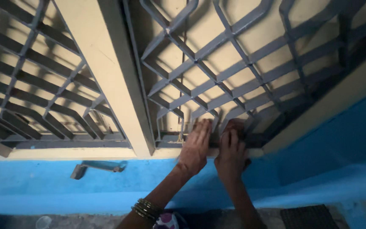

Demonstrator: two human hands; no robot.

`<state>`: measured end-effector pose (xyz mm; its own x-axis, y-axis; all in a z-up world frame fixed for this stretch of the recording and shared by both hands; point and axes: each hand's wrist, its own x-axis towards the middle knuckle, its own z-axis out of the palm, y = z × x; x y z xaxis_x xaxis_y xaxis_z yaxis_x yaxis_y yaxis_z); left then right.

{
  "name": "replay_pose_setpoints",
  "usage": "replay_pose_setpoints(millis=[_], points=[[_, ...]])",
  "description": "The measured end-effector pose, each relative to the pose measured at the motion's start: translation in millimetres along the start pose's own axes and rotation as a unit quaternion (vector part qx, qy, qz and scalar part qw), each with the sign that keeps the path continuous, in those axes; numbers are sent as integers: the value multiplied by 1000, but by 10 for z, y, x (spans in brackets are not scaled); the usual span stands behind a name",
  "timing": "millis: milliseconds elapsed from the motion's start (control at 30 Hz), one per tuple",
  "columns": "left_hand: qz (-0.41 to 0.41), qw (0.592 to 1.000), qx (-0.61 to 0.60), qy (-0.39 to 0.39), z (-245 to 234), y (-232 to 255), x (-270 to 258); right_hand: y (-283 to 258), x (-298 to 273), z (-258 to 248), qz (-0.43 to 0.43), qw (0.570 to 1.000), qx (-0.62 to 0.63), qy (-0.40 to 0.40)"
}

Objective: The person wipes a metal window grille with a brown cloth. They move the cloth across the bars and frame, cleaning different sections of the grille.

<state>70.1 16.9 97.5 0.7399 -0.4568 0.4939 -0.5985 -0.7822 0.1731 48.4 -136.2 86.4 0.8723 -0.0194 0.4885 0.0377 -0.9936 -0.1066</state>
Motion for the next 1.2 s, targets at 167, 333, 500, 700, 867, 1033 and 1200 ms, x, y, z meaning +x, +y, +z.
replay_pose_setpoints(millis=[167, 333, 500, 700, 867, 1033, 1200], points=[[-34, 970, 92, -220, -40, 25, 6, -2, 90, 159, -8, 999, -17, 28], [-28, 966, 189, -174, 15, 73, -21, 52, 136, 536, 5, 994, 68, 85], [-37, 955, 165, -246, 58, 82, 17, 277, 164, 367, -76, 992, 87, 60], [-9, 954, 205, -218, 209, -17, -49, -132, 200, 120, 84, 996, -3, -10], [-8, 949, 212, -234, 352, -34, -88, -79, 141, 307, 17, 981, 174, 84], [-40, 981, 147, -124, 297, 18, -73, 528, 128, 500, -69, 953, 293, 42], [-32, 973, 139, -180, 167, 42, -71, 518, -38, 413, -14, 942, 335, -27]])
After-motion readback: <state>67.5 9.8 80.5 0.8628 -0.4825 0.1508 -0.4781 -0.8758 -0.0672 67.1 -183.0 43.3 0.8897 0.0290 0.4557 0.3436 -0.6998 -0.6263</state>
